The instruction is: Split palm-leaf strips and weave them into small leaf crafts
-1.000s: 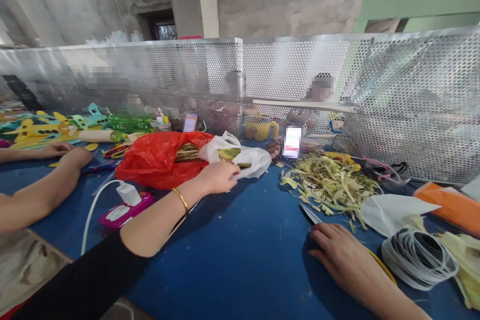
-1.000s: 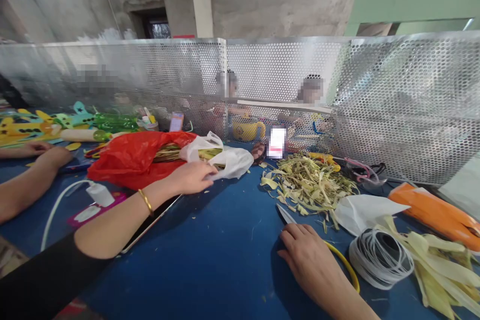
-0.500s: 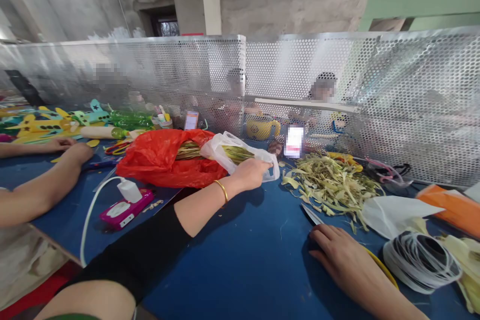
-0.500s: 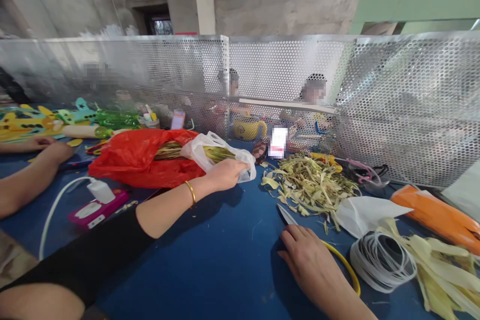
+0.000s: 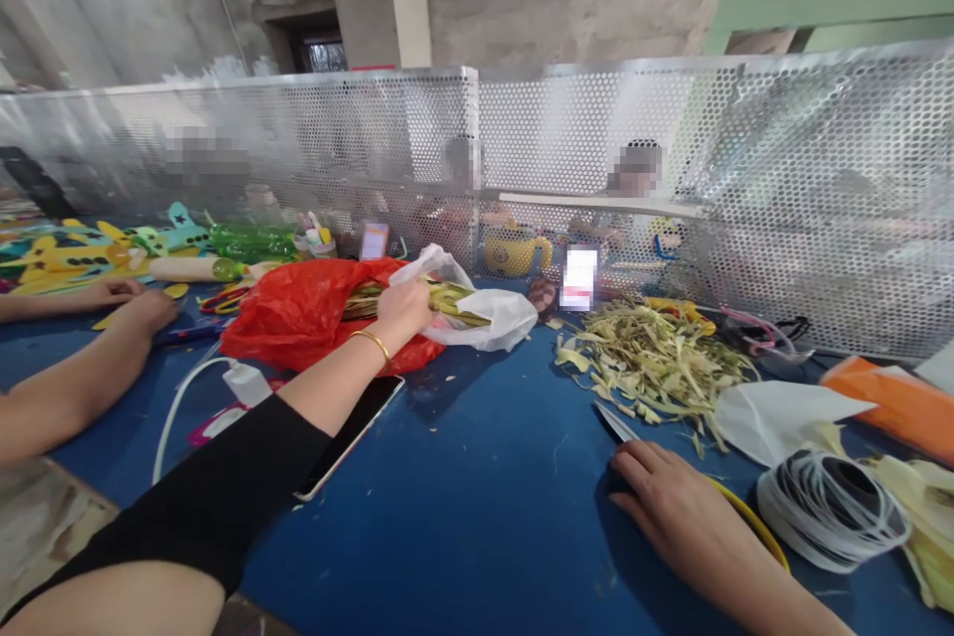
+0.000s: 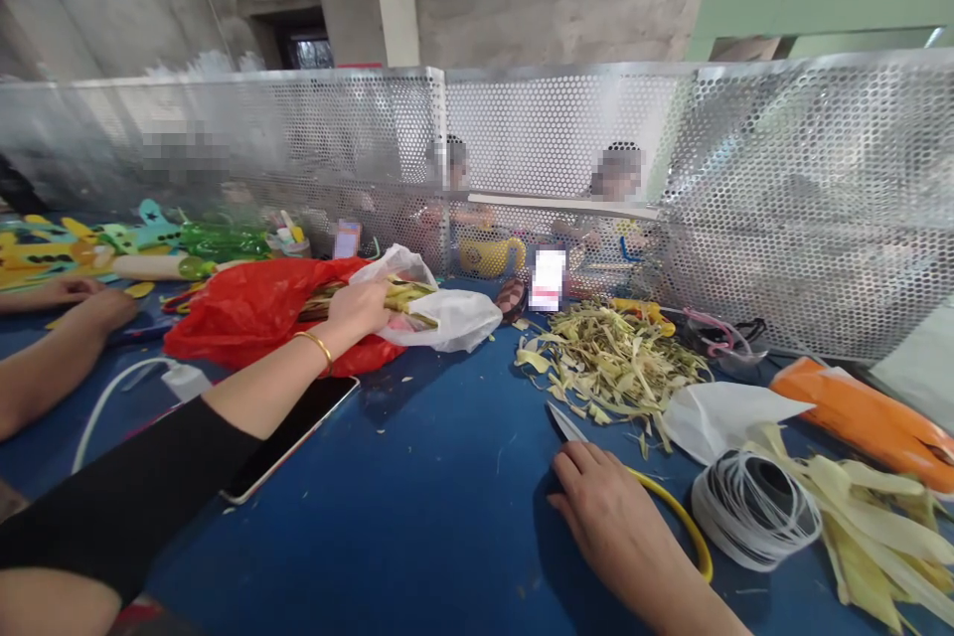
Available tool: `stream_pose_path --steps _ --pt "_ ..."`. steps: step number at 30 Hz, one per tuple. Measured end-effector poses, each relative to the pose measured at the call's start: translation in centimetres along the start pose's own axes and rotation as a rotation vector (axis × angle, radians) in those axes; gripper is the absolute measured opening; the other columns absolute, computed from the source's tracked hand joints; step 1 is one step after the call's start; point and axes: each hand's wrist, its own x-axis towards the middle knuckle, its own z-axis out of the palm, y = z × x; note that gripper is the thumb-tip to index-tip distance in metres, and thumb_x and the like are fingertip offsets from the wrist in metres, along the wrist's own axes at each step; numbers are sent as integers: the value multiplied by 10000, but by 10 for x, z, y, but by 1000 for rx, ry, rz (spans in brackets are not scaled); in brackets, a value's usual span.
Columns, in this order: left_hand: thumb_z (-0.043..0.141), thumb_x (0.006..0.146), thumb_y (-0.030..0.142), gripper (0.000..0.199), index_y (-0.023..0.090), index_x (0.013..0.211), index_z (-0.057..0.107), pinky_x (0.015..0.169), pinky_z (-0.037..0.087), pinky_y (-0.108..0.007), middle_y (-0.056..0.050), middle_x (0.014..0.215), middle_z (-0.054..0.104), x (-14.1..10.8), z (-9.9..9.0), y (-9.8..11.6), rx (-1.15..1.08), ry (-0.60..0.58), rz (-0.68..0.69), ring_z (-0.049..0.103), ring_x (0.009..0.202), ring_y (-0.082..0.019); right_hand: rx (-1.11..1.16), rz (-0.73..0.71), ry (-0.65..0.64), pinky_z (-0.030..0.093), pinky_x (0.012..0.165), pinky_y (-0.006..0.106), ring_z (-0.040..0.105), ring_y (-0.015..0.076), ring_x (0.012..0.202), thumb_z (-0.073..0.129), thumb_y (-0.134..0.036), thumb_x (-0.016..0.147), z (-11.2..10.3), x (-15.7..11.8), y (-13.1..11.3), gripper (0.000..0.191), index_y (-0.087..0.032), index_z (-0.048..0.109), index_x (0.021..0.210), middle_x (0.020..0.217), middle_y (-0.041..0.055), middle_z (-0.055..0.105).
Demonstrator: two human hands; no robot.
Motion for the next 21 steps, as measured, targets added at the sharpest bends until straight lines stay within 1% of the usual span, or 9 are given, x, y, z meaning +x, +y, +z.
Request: stream_pose_path --steps 2,3,6,8,12,16,19,21 --pt "574 842 233 172 149 956 672 858 469 -384 -125 965 691 3 2 2 62 -10 -42 617 1029 -314 12 10 -21 460 713 392 588 250 811 545 -177 890 0 1 0 22 -199 549 893 924 73 594" --pt "559 869 261 190 156 987 665 871 472 -387 -119 1019 678 6 3 4 79 -25 -43 609 1046 -298 15 16 -33 463 717 400 586 254 818 541 -180 893 0 1 -1 20 -198 550 894 927 74 592" --pt "560 903 334 311 162 1160 589 876 502 -421 -101 1176 603 16 9 7 111 -93 -30 595 1044 -236 23 23 -54 470 732 418 582 263 842 523 -186 904 0 1 0 30 -197 550 903 936 75 587" --pt "571 900 352 373 161 1219 547 856 519 -432 -96 1216 571 23 13 6 127 -142 -24 595 1026 -220 23 23 -52 473 739 422 583 264 852 524 -190 905 0 1 0 28 -195 550 915 946 76 586" --pt "571 900 347 369 159 1216 550 856 519 -429 -99 1214 573 33 18 -2 155 -218 -5 596 1027 -224 3 19 -22 471 728 403 589 255 828 563 -185 883 1 0 -1 29 -199 549 904 940 73 592" --pt "567 902 348 372 166 1226 542 854 520 -429 -98 1222 568 38 15 -9 151 -271 34 594 1031 -223 -18 -2 35 463 710 375 591 238 792 575 -174 867 1 0 -1 52 -207 537 880 910 66 600" --pt "597 882 338 345 156 1174 582 859 512 -423 -94 1182 597 42 7 -14 121 -247 84 601 1021 -229 -11 -9 43 466 724 371 597 237 809 568 -171 869 1 0 -1 56 -208 534 894 912 65 605" --pt "682 805 308 275 156 1033 664 859 490 -371 -82 1064 665 46 0 -17 83 -192 126 621 981 -235 -7 -5 46 467 726 371 597 237 812 564 -164 868 1 0 -1 60 -209 535 895 913 65 607"
